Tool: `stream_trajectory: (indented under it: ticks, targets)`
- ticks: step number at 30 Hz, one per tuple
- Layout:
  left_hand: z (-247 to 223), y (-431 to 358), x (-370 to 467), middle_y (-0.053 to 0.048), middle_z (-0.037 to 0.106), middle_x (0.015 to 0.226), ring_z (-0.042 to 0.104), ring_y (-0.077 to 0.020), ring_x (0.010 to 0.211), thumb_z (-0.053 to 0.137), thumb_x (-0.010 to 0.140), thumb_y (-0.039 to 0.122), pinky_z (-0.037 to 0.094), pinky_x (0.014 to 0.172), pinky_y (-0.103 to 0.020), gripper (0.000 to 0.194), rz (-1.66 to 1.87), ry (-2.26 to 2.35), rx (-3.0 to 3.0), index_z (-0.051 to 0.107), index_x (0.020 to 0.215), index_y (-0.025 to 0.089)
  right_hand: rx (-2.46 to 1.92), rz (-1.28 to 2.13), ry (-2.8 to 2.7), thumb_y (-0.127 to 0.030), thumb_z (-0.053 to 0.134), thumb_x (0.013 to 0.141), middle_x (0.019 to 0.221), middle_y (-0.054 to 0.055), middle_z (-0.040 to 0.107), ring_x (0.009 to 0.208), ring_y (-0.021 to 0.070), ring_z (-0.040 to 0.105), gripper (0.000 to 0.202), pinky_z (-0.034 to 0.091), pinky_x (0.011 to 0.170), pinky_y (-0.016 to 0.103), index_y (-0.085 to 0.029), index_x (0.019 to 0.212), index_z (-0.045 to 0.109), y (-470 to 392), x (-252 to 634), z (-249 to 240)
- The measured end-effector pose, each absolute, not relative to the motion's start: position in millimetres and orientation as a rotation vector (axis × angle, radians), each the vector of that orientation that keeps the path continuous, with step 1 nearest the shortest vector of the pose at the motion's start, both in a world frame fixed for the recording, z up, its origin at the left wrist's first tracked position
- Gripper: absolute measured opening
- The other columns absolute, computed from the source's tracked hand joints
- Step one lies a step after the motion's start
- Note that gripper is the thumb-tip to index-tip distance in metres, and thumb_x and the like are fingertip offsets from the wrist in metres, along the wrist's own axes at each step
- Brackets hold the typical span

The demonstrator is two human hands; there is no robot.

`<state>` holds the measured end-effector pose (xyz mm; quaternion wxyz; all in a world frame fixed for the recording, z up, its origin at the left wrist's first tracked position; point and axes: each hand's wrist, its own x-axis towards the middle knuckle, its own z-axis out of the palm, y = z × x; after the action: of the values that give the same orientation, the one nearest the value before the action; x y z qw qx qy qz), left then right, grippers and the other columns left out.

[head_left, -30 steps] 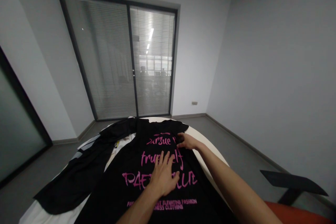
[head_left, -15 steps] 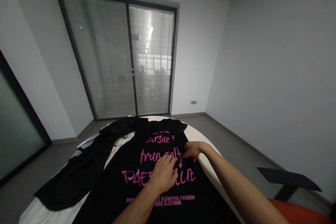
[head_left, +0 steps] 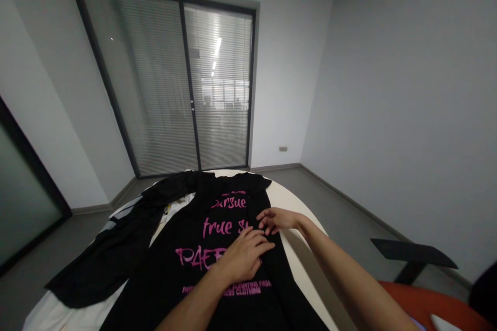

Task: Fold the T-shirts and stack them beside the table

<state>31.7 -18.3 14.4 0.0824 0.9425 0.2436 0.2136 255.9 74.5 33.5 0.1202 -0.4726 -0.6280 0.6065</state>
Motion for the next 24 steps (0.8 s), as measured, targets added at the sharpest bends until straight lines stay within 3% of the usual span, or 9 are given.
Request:
stream_trajectory:
  ticks: [3, 6, 11, 16, 19, 21, 24]
  targets:
    - [21.2, -24.9, 36.0, -0.004, 0.063, 0.103, 0.056, -0.0209, 0.106, 0.058, 0.075, 0.013, 0.035, 0.110, -0.039, 0.042, 0.581, 0.696, 2.831, 0.065, 0.115, 0.023, -1.381, 1.727, -1.807, -0.020, 0.062, 0.088, 0.110, 0.006, 0.067, 0.072, 0.0074, 0.066, 0.032, 0.048, 0.062, 0.019, -0.017, 0.118, 0.054, 71.9, 256.1, 27.7]
    - [30.3, -31.9, 37.2, -0.002, 0.063, 0.094, 0.057, -0.0198, 0.094, 0.066, 0.070, 0.019, 0.043, 0.096, -0.033, 0.025, 0.515, 0.663, 2.824, 0.065, 0.095, 0.021, -1.372, 1.725, -1.801, -0.023, 0.067, 0.086, 0.110, 0.005, 0.066, 0.072, 0.0071, 0.065, 0.034, 0.047, 0.063, 0.019, -0.018, 0.118, 0.055, 70.3, 255.8, 25.8]
    - [47.0, -44.5, 26.5, 0.003, 0.066, 0.086, 0.060, -0.0178, 0.086, 0.077, 0.072, 0.038, 0.040, 0.094, -0.033, 0.030, 0.389, 0.588, 2.742, 0.063, 0.095, 0.023, -1.353, 1.715, -1.808, -0.027, 0.066, 0.088, 0.111, 0.005, 0.066, 0.071, 0.0068, 0.064, 0.034, 0.046, 0.065, 0.020, -0.019, 0.119, 0.054, 68.5, 256.4, 24.9]
    - [49.5, -62.0, 11.8, 0.004, 0.065, 0.079, 0.061, -0.0152, 0.078, 0.080, 0.071, 0.054, 0.038, 0.095, -0.034, 0.038, 0.308, 0.534, 2.637, 0.061, 0.077, 0.021, -1.330, 1.699, -1.832, -0.031, 0.067, 0.089, 0.111, 0.005, 0.066, 0.071, 0.0061, 0.062, 0.036, 0.045, 0.065, 0.019, -0.019, 0.121, 0.054, 66.7, 257.2, 22.3]
    - [46.5, -74.7, 8.3, 0.006, 0.065, 0.076, 0.060, -0.0131, 0.069, 0.080, 0.072, 0.055, 0.040, 0.092, -0.035, 0.049, 0.229, 0.517, 2.537, 0.066, 0.106, 0.024, -1.335, 1.660, -1.852, -0.034, 0.068, 0.088, 0.110, 0.005, 0.066, 0.070, 0.0062, 0.061, 0.037, 0.045, 0.064, 0.019, -0.020, 0.120, 0.055, 66.1, 255.8, 21.2]
    - [46.0, -83.1, 7.6, 0.004, 0.068, 0.085, 0.063, -0.0167, 0.077, 0.079, 0.075, 0.055, 0.040, 0.093, -0.036, 0.062, 0.188, 0.461, 2.552, 0.060, 0.127, 0.028, -1.348, 1.626, -1.862, -0.034, 0.067, 0.089, 0.109, 0.005, 0.067, 0.069, 0.0058, 0.061, 0.036, 0.044, 0.063, 0.019, -0.020, 0.120, 0.055, 66.1, 254.1, 20.2]
    - [43.9, -94.6, 9.3, -0.001, 0.067, 0.114, 0.061, -0.0215, 0.106, 0.067, 0.090, 0.050, 0.038, 0.097, -0.034, 0.041, 0.233, 0.318, 2.646, 0.064, 0.126, 0.032, -1.369, 1.597, -1.865, -0.032, 0.063, 0.091, 0.109, 0.005, 0.067, 0.066, 0.0050, 0.060, 0.034, 0.044, 0.061, 0.018, -0.019, 0.121, 0.054, 65.9, 251.9, 18.4]
